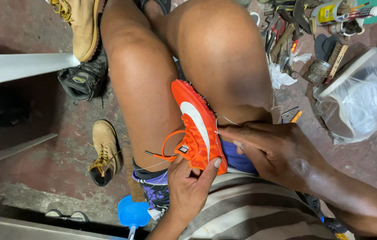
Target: The person stitches the sole onto an orange athletic shoe by hand using a needle and thread, pulling the thread through several points along the side of the shoe.
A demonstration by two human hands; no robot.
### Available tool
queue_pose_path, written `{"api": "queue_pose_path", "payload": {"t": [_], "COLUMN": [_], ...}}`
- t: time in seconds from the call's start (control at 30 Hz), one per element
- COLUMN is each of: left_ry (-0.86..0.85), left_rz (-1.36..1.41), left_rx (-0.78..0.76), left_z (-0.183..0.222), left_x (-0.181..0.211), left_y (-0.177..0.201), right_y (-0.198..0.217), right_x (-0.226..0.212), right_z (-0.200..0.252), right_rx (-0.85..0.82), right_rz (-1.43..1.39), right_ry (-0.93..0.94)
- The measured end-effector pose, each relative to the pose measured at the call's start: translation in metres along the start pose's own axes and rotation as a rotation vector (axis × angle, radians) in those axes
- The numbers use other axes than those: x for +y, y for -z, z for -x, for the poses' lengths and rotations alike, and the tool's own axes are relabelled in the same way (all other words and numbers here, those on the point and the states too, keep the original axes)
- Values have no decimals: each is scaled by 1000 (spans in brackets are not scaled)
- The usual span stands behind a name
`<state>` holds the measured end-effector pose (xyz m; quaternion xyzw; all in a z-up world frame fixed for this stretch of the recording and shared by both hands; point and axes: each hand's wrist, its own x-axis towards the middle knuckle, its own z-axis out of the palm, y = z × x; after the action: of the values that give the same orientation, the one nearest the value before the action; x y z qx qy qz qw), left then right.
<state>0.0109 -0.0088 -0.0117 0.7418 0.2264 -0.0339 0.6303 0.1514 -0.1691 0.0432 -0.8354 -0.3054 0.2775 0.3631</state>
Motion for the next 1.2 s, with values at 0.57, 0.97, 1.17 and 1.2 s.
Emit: {"api": "queue_pose_path", "payload": {"t": [0.57, 0.97, 1.17, 1.2], "left_ry": [-107, -212, -219, -205], "left_rz": [-100, -101, -98, -93], "left_rx": [42, 60, 67, 72], "left_z": [-5, -11, -11, -12], "left_x": [-9, -5, -5, -6], "left_y": [-4, -2, -1, -2], "right_y": [11, 7, -2, -3], "right_x": [-13, -23, -24, -24], "right_z": [-22, -33, -36, -37], "right_rx": [-107, -176, -224, -236], "right_rz": [355, 442, 542, 538], "right_ry": [74, 78, -26, -32]}}
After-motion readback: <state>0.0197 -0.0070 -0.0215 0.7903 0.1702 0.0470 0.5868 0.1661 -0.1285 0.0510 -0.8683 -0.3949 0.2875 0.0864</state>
